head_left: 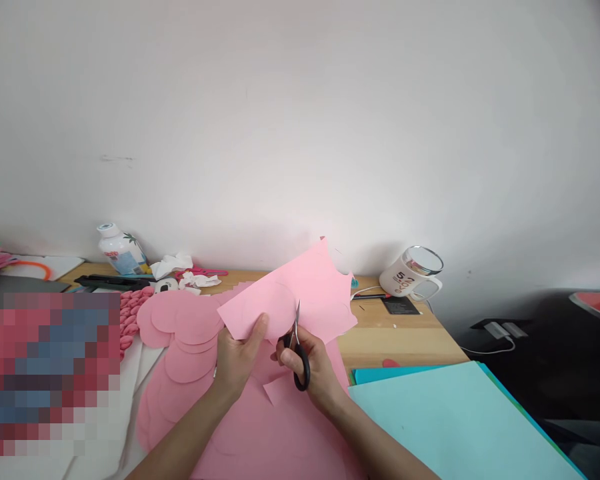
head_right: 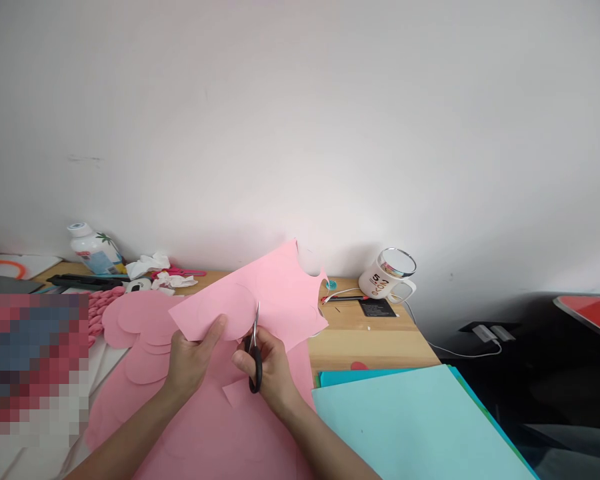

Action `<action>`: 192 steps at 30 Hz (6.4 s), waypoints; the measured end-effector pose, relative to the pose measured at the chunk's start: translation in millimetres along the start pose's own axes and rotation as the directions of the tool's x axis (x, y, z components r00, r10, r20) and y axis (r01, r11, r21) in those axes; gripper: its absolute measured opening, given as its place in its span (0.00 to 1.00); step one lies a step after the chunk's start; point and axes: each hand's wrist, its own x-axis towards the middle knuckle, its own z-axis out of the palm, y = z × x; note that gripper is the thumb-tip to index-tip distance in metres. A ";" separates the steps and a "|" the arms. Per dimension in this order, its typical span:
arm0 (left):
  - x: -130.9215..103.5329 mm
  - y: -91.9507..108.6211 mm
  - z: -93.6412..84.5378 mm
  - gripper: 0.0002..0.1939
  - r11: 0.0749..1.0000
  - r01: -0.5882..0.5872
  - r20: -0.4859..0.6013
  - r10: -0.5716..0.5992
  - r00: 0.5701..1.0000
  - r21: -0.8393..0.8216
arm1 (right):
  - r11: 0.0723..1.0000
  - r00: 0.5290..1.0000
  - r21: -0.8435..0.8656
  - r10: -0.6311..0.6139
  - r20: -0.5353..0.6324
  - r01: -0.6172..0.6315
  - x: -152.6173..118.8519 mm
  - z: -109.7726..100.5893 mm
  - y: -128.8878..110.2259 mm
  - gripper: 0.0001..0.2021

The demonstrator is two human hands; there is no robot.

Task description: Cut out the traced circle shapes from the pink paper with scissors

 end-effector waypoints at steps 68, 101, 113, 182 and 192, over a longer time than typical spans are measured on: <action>2.0 1.0 -2.3 0.14 0.994 0.084 0.002 -0.084 0.997 -0.069 | 0.998 0.995 -0.006 0.070 -0.064 -0.070 -0.6 1.4 -1.2 0.07; 3.6 4.9 -2.9 0.14 0.997 0.074 -0.014 -0.074 0.997 -0.005 | 1.000 0.999 0.008 0.021 -0.040 -0.020 1.4 -2.0 4.4 0.15; 4.9 2.9 -4.7 0.13 0.996 0.089 -0.001 -0.089 0.996 -0.013 | 0.998 0.999 -0.065 0.016 -0.047 -0.019 1.4 1.2 -3.5 0.12; 1.7 11.4 -2.2 0.14 0.993 0.102 0.189 -0.111 0.976 0.057 | 0.997 0.997 -0.014 0.070 -0.015 -0.071 -0.7 2.9 5.7 0.10; -4.0 12.0 1.0 0.10 0.991 0.122 0.198 -0.131 0.971 0.058 | 0.999 0.999 0.038 0.016 0.044 -0.018 2.6 5.3 -4.4 0.17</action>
